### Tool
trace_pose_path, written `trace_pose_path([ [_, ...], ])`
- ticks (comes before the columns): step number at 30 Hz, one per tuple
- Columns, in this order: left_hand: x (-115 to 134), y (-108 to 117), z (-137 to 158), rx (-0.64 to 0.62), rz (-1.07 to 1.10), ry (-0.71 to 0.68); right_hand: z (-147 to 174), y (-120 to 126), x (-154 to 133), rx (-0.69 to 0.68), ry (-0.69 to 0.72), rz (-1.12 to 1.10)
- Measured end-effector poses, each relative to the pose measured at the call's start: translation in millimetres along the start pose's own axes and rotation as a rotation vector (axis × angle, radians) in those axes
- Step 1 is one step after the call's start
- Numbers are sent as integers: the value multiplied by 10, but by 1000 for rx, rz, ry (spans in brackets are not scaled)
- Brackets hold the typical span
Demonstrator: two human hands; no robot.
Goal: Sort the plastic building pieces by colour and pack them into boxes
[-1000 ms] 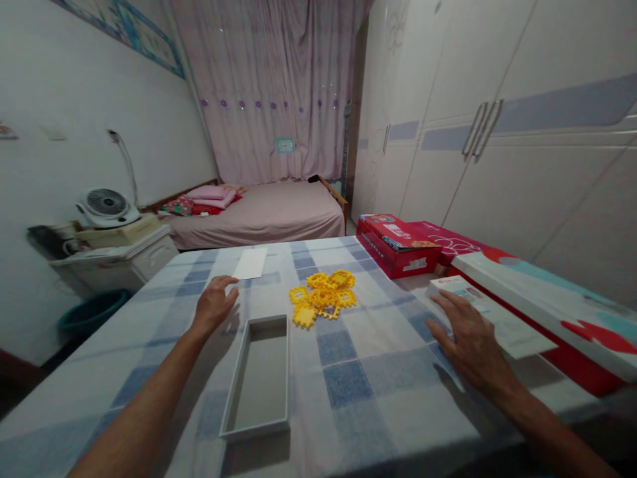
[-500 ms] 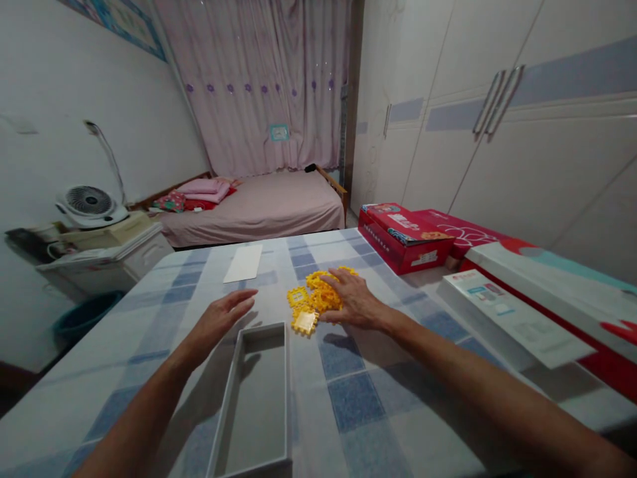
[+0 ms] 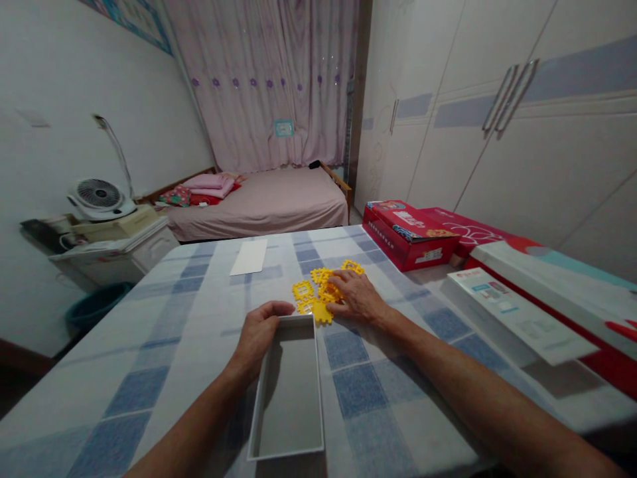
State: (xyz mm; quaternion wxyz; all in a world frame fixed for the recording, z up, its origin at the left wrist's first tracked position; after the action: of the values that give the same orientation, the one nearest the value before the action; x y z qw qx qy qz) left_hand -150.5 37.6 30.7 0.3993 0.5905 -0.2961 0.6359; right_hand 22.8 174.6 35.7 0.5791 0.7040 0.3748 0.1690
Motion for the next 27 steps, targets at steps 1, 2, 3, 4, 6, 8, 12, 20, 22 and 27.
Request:
trace_pose_path([
  [1, 27, -67, 4, 10, 24, -17, 20, 2, -13, 32, 10, -4],
  [2, 47, -119, 0, 19, 43, -43, 38, -4, -24, 60, 17, -11],
  [3, 60, -156, -10, 21, 57, -76, 54, -15, -29, 83, 20, -19],
  [4, 65, -179, -23, 14, 66, -109, 67, -32, -30, 99, 23, -27],
  [6, 51, -198, -50, -34, 76, -160, 85, -66, -10, 124, 17, -36],
  [8, 15, -193, -64, -101, 78, -179, 87, -80, 39, 148, -15, -36],
  [12, -74, -160, -66, -132, 84, -157, 47, -54, 115, 107, -40, 13],
  [20, -109, -165, -69, -99, 81, -167, 1, 40, 242, 47, -106, -16],
  [22, -115, -169, -70, -118, 85, -154, 3, 31, 330, 83, -147, -105],
  [27, -129, -173, -78, -137, 87, -166, 6, 178, 508, 253, -238, -326],
])
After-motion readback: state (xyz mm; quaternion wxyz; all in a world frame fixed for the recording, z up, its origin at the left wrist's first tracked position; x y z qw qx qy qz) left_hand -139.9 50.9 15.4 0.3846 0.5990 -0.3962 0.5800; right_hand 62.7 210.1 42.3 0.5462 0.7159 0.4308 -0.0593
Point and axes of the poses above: each hand's wrist, its own z-axis away from the middle knuckle, its own y-axis out of the back of the hand, x = y × z, the point moved 5 cm from there along -z, towards the middle knuckle, and after that the axes turned 8 degrees about -y, right-handed, at the moved point
